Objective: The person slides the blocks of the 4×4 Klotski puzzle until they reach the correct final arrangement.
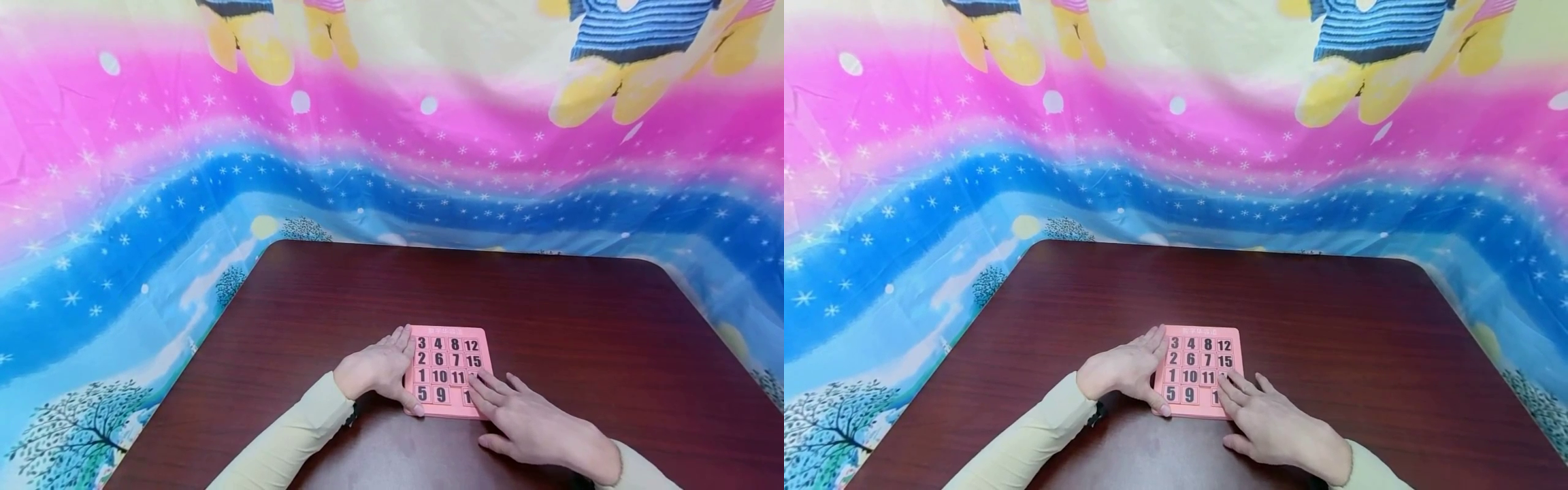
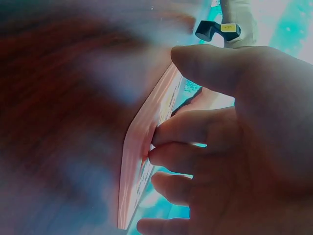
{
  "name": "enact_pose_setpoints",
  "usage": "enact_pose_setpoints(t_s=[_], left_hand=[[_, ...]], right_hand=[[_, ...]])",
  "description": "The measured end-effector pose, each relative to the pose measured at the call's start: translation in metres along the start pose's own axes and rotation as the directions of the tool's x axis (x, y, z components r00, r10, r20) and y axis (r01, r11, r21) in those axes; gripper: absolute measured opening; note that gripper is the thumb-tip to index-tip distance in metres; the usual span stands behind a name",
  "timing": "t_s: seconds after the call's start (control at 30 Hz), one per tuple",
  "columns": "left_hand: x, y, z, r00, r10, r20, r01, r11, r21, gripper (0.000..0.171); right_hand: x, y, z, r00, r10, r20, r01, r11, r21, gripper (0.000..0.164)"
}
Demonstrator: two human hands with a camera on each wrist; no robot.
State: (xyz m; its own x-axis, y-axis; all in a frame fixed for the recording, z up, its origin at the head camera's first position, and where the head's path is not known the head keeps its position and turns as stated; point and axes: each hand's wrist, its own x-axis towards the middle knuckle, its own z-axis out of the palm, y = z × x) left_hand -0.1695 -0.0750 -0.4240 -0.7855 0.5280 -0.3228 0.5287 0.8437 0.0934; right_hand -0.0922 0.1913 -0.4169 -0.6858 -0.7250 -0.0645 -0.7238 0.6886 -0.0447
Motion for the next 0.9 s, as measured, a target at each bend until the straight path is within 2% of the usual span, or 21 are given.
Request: enact_pose_setpoints(t_s=[0.2, 0.4, 0.5, 0.73, 0.9], left_hand=[[0.000, 0.000, -0.001, 1.000, 0.001, -0.002, -0.001, 1.000, -0.006, 0.132], [-0.001, 0.001, -0.001, 1.000, 0.005, -0.010, -0.005, 1.000, -0.006, 0.131], [-0.002, 0.001, -0.001, 1.000, 0.005, -0.009, -0.005, 1.000, -0.006, 0.131], [-0.002, 0.002, -0.002, 1.000, 0.005, -0.004, -0.005, 1.000, -0.007, 0.131], [-0.001, 0.001, -0.002, 1.000, 0.002, -0.001, -0.002, 1.000, -0.002, 0.131]], right_hand=[[0.008, -0.004, -0.002, 0.999, 0.001, 0.041, -0.001, 1.000, 0.007, 0.065], [0.016, -0.010, -0.002, 0.999, -0.031, 0.028, 0.031, 0.999, -0.009, 0.066], [0.020, -0.010, -0.004, 0.998, -0.034, 0.052, 0.033, 0.999, 0.008, 0.065], [0.024, 0.005, -0.010, 0.993, 0.064, 0.096, -0.071, 0.995, 0.076, 0.065], [0.026, 0.018, -0.009, 0.979, 0.151, 0.135, -0.166, 0.980, 0.112, 0.066]])
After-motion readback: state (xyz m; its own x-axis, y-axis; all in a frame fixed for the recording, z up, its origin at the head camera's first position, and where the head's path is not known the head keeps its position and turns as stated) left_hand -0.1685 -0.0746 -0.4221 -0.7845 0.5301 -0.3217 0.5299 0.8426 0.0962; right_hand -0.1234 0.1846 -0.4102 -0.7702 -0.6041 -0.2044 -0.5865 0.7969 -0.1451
